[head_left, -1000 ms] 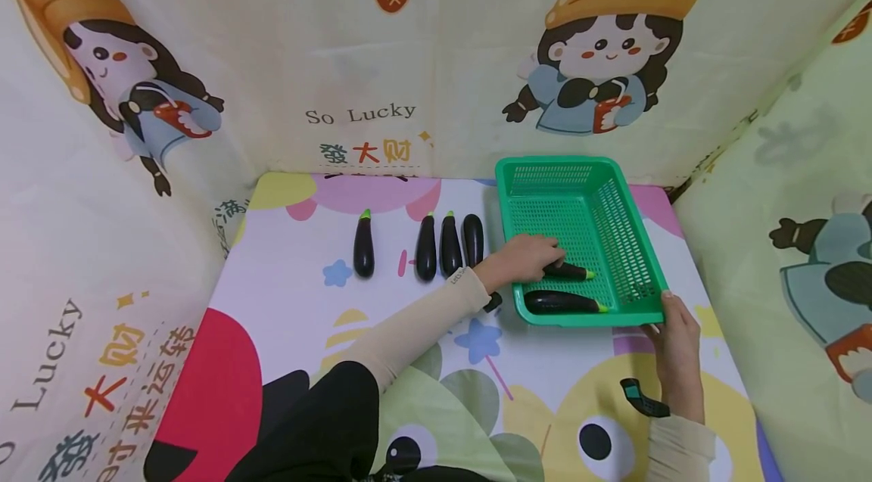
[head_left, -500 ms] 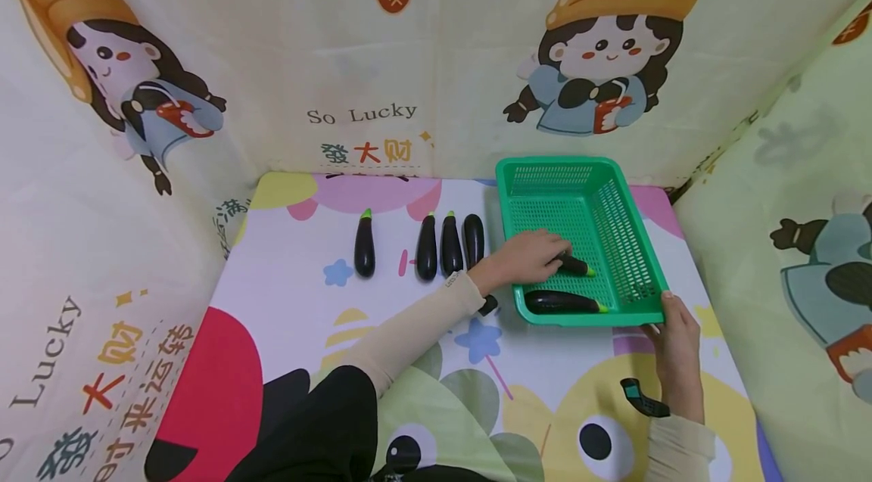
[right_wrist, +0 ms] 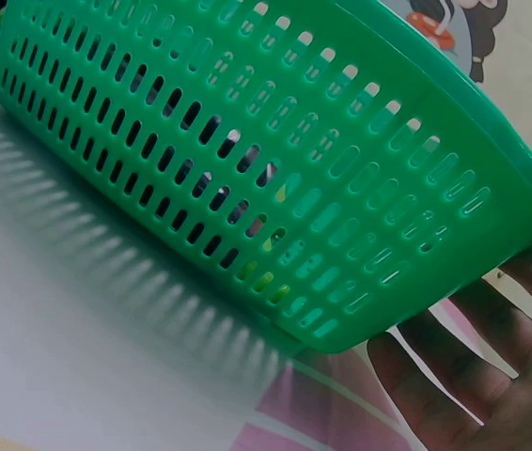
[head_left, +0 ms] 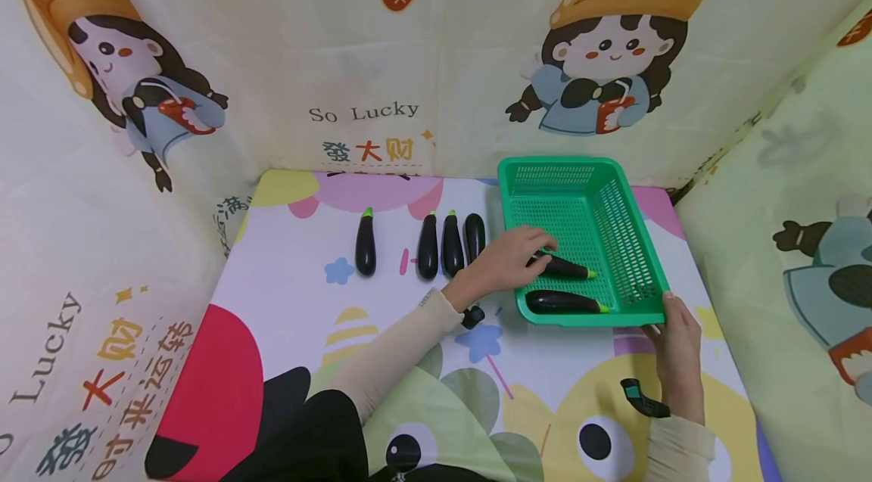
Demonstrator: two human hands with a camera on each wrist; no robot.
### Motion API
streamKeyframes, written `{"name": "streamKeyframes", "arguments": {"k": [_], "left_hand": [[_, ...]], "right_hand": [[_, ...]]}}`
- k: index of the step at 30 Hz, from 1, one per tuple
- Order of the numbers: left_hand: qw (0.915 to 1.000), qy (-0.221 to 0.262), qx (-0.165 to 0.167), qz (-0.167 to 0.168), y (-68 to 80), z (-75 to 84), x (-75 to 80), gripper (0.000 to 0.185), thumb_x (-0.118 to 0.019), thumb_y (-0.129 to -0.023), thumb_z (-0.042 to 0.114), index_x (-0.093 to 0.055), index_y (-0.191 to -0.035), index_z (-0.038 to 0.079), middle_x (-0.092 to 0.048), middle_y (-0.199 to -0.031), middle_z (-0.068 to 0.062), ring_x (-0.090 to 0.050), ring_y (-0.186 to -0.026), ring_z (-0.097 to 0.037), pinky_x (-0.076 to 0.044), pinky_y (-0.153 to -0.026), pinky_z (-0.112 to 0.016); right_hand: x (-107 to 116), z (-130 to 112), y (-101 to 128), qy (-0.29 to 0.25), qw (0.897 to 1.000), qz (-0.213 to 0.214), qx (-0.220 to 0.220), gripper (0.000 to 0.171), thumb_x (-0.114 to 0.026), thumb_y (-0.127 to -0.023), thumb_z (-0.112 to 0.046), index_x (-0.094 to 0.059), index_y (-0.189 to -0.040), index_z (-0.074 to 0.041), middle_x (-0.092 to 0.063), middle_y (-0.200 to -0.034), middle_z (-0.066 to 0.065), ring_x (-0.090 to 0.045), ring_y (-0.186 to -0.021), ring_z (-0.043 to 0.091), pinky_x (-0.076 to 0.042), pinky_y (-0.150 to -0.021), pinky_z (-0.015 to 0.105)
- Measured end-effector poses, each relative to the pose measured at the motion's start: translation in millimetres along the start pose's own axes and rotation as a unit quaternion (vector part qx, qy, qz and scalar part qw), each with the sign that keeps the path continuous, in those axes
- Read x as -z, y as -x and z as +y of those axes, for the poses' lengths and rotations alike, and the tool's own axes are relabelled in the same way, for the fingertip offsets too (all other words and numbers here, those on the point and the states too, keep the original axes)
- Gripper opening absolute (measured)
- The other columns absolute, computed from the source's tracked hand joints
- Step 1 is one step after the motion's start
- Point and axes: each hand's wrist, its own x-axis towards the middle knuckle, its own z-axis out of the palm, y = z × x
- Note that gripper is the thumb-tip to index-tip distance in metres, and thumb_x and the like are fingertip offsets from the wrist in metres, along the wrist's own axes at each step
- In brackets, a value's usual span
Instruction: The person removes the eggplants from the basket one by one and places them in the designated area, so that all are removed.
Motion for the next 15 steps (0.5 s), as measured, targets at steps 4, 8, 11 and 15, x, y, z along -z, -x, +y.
{"name": "streamKeyframes", "arguments": {"k": [4, 8, 11, 15], "left_hand": [[0.9984, -0.048, 0.011, 0.029, 11.4, 0.2, 6.7, 0.024, -0.057, -0.107, 0.026, -0.072, -0.123, 0.018, -0.072, -0.124, 0.003, -0.066, -0.114, -0.014, -0.053, -0.097, -0.026], [0.9914, -0.112, 0.038, 0.056, 23.0, -2.1, 11.5, 0.023, -0.060, -0.105, 0.028, -0.073, -0.122, 0.019, -0.072, -0.123, 0.004, -0.067, -0.111, -0.015, -0.055, -0.095, -0.030], [0.9848, -0.139, 0.070, 0.077, 33.4, -5.2, 15.0, 0.024, -0.061, -0.104, 0.031, -0.073, -0.121, 0.020, -0.073, -0.121, 0.004, -0.068, -0.112, -0.017, -0.056, -0.096, -0.033], [0.9788, -0.110, 0.135, 0.107, 47.7, -9.9, 20.3, 0.025, -0.062, -0.103, 0.032, -0.073, -0.121, 0.018, -0.073, -0.120, 0.001, -0.067, -0.112, -0.022, -0.057, -0.093, -0.038]], "right_hand": [[0, 0, 0, -0.015, 1.000, -0.002, 0.002, 0.035, -0.052, -0.109, -0.037, -0.063, -0.133, -0.014, -0.066, -0.118, -0.010, -0.069, -0.099, 0.001, -0.058, -0.078, 0.016], [0, 0, 0, -0.015, 1.000, 0.001, 0.002, 0.035, -0.052, -0.109, -0.037, -0.064, -0.131, -0.013, -0.066, -0.118, -0.010, -0.068, -0.100, 0.002, -0.058, -0.078, 0.015], [-1, 0, 1, -0.008, 1.000, 0.003, 0.001, 0.036, -0.051, -0.109, -0.038, -0.063, -0.134, -0.014, -0.065, -0.120, -0.010, -0.067, -0.101, 0.001, -0.057, -0.078, 0.014], [-2, -1, 2, -0.007, 1.000, 0.003, 0.003, 0.037, -0.051, -0.109, -0.038, -0.063, -0.134, -0.014, -0.065, -0.118, -0.010, -0.067, -0.101, 0.001, -0.057, -0.078, 0.014]]}}
